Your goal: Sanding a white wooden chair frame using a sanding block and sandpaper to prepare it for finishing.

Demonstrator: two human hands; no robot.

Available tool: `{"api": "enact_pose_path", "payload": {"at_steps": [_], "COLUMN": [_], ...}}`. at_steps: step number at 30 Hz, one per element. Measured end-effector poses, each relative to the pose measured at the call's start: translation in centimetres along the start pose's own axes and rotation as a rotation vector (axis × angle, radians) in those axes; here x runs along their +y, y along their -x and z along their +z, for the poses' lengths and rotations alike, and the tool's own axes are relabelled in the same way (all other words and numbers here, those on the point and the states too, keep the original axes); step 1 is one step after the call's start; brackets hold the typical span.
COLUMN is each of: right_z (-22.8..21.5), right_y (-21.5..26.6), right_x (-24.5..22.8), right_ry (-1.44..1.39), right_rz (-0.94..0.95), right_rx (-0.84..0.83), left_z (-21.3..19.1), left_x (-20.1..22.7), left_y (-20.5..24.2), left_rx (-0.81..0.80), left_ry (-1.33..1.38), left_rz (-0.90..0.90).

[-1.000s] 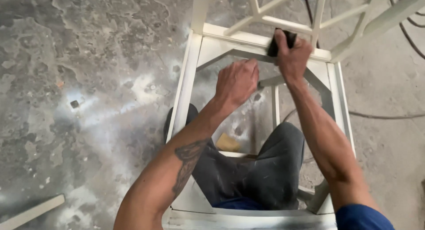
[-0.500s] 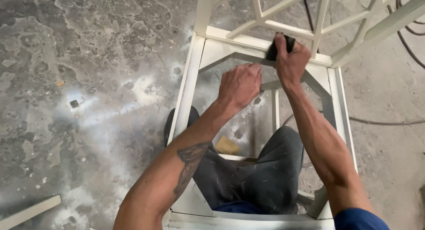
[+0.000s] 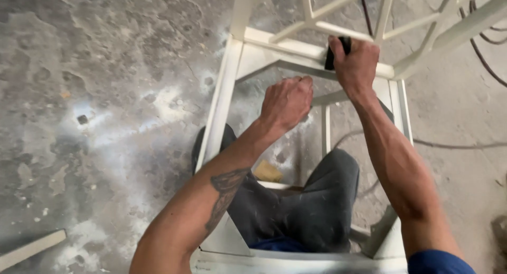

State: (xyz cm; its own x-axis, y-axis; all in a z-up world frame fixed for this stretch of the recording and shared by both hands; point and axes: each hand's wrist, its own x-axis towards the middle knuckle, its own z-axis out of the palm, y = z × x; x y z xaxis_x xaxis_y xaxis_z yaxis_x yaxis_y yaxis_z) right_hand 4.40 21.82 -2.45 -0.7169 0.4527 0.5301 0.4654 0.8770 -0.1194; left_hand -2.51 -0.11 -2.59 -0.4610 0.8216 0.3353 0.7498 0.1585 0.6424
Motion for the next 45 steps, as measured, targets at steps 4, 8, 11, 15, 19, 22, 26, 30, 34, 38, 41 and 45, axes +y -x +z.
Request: {"api": "enact_pose_path", "payload": {"at_steps": [4,8,11,15,19,22,26,30,34,38,41,45], "right_z": [-0.4,-2.2,-2.7,-3.8,-3.7,-3.7,-5.2,-9.6,-9.0,-7.8,-8.4,-8.1], "right_y": [-0.9,-1.9,-1.5,-3.8,-2.6,-0.6,3.1,4.4,5.4,6.4,7.0,8.0], "right_x": [0.3,-0.7,0.5,-1.5,-0.7,-2.0,-2.6,-8.0,-7.2,-3.9,-5.1,-5.4], "right_ry": [0.014,0.282,0.400,0.458,0.574,-0.092,-0.166,-0.811,-0.840,-0.497,-0.473,-0.466], "right_rz": [-0.082,-0.146,-0.159,-0.190,-0.246,-0.005,0.186,0.202,0.223,-0.068,-0.420,-0.426], "right_rx": [-0.008,-0.123,-0.151,-0.399,-0.188,-0.241,-0.347,-0.601,-0.600,-0.421,-0.452,-0.501], "left_z": [-0.5,0.9,0.2,-0.2,0.8,-0.9,1.8,-2.0,0.0,0.4,0.4,0.8], "left_x": [-0.2,-0.1,0.1,-0.1,-0.3,-0.7,-1.3,0.4,-1.1,-1.8,-1.7,-2.1], "left_y": [-0.2,0.1,-0.1,-0.5,-0.4,-0.4,-0.5,-0.1,-1.0,-1.2,-1.0,-1.5], "left_rx": [0.060,-0.004,0.017,0.026,-0.040,0.029,-0.093,-0.041,-0.038,-0.140,-0.217,-0.163], "left_ry": [0.059,0.016,0.015,0.056,-0.017,0.033,0.089,0.425,0.560,0.374,0.366,0.483], "left_rz": [0.028,0.070,0.050,0.016,0.135,0.028,-0.050,-0.125,-0.176,-0.217,-0.222,-0.218]}}
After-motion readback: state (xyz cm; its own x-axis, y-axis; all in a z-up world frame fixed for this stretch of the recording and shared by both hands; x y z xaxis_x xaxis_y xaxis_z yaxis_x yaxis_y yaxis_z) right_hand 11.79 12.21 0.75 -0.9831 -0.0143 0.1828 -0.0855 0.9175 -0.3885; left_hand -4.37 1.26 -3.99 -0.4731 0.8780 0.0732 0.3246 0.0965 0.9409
